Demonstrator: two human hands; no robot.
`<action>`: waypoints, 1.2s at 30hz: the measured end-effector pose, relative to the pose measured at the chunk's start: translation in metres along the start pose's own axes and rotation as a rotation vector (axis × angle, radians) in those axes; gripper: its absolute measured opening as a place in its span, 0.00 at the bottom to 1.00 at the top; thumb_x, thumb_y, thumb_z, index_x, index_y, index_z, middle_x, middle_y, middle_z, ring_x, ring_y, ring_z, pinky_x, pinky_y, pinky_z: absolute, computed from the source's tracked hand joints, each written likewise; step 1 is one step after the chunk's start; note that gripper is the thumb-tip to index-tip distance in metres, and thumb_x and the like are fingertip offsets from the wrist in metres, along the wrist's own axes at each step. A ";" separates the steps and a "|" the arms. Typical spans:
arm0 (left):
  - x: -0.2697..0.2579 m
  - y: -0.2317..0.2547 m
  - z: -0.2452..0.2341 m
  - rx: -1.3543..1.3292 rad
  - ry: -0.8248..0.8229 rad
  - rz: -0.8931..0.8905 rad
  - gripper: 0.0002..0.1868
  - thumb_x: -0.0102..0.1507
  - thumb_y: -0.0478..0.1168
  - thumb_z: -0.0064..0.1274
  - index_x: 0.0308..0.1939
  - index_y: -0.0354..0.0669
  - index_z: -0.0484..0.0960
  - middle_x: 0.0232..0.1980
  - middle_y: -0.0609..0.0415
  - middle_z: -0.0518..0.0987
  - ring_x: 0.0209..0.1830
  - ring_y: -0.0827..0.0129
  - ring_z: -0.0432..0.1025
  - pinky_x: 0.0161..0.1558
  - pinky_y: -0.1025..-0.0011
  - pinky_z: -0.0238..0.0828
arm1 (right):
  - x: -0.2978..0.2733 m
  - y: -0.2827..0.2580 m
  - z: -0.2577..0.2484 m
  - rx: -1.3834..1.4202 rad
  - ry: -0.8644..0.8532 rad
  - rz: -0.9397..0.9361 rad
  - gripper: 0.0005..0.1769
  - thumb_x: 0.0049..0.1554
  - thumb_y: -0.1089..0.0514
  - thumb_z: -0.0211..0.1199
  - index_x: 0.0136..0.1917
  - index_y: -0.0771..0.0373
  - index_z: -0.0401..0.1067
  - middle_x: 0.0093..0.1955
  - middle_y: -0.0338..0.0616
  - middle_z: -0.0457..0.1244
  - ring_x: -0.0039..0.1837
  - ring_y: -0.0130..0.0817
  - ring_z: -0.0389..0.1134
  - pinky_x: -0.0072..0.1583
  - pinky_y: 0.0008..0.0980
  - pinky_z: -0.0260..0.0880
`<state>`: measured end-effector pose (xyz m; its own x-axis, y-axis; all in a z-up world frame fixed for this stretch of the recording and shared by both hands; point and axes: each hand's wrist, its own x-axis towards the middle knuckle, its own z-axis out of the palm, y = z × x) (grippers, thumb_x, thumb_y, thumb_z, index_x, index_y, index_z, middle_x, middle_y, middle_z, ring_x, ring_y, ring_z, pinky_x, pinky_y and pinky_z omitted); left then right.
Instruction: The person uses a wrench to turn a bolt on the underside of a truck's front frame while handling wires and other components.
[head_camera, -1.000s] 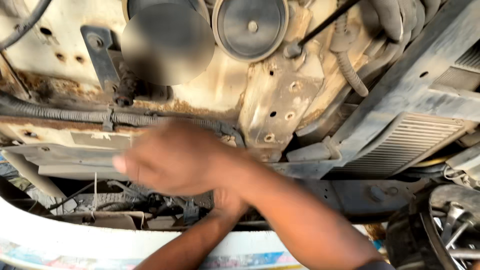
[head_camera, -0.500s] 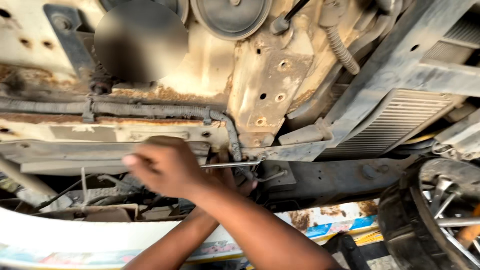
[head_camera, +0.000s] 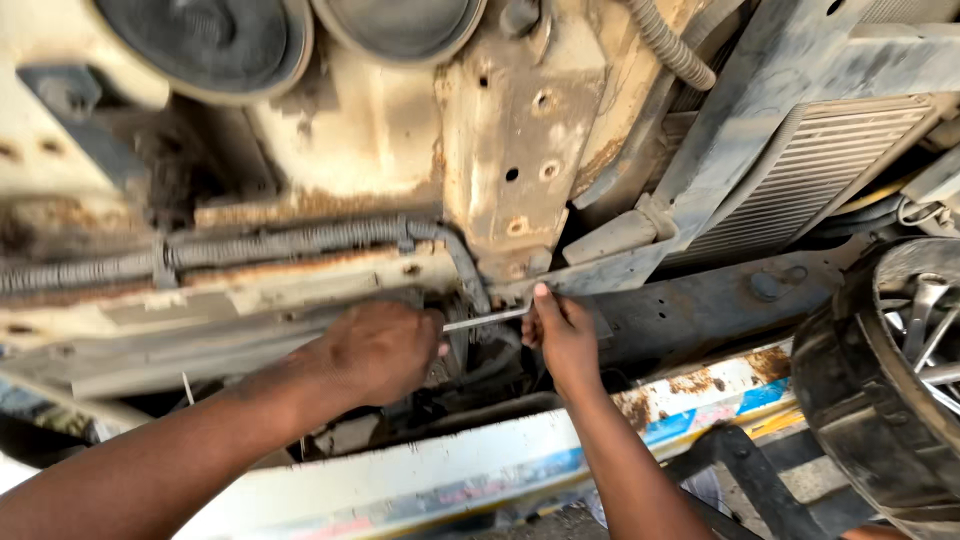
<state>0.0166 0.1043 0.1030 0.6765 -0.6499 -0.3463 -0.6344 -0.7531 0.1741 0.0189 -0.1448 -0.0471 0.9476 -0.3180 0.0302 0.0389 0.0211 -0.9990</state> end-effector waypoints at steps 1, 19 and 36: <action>0.006 -0.003 -0.005 -0.034 -0.060 -0.032 0.19 0.74 0.47 0.34 0.44 0.36 0.75 0.25 0.50 0.76 0.25 0.60 0.73 0.34 0.57 0.77 | 0.001 -0.001 -0.001 0.031 -0.007 0.088 0.27 0.64 0.42 0.58 0.34 0.65 0.68 0.30 0.41 0.62 0.31 0.27 0.64 0.38 0.31 0.66; 0.023 -0.018 0.012 0.024 0.061 0.008 0.10 0.62 0.41 0.43 0.36 0.45 0.80 0.24 0.53 0.73 0.21 0.64 0.69 0.29 0.61 0.74 | -0.001 -0.010 0.005 0.091 -0.070 0.184 0.26 0.62 0.39 0.57 0.35 0.63 0.68 0.28 0.41 0.61 0.29 0.27 0.60 0.34 0.29 0.59; 0.036 -0.027 0.052 0.052 -0.025 -0.070 0.06 0.68 0.36 0.38 0.43 0.44 0.72 0.22 0.58 0.73 0.12 0.74 0.64 0.14 0.69 0.64 | -0.010 -0.027 0.006 -0.108 -0.039 0.113 0.25 0.63 0.42 0.56 0.38 0.66 0.73 0.28 0.39 0.63 0.31 0.25 0.63 0.35 0.29 0.62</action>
<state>0.0389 0.1069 0.0374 0.7108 -0.5927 -0.3789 -0.6047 -0.7900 0.1012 0.0102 -0.1369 -0.0203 0.9558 -0.2819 -0.0830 -0.1005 -0.0482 -0.9938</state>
